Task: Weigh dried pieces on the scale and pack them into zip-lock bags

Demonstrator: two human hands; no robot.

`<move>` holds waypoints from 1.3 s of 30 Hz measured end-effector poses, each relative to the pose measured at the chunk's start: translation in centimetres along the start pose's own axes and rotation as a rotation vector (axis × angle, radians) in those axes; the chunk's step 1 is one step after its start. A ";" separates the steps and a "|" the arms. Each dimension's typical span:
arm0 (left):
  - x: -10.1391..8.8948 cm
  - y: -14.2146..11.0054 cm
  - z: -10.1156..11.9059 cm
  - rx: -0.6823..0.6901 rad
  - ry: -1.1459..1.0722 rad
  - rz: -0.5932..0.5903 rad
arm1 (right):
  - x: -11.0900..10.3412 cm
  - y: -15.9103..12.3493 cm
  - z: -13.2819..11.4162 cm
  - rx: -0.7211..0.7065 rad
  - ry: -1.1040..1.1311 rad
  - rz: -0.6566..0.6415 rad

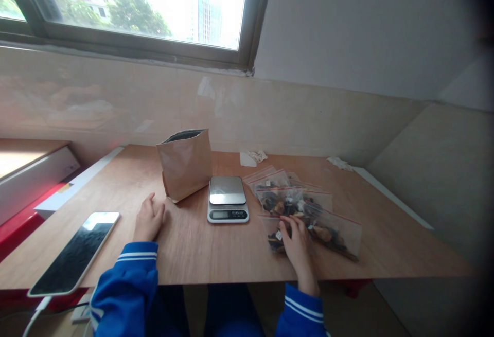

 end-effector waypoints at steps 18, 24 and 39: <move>-4.4 -5.3 2.6 -0.074 -0.094 -0.131 | -1.6 0.5 -2.1 0.024 0.102 -0.137; -4.9 -6.0 3.5 -0.127 -0.220 -0.109 | -2.7 0.7 -4.0 0.009 0.115 -0.172; 0.2 -11.1 15.8 -0.260 -0.938 -0.548 | -1.8 -1.8 -19.6 -0.213 0.737 -0.341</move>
Point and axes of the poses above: each hand's wrist, its own y-axis towards the middle knuckle, its own x-axis out of the palm, z = x × y, the point moved 1 cm from there along y, towards the middle knuckle, and after that the axes turned 4 degrees about z, right-handed, at the moved point
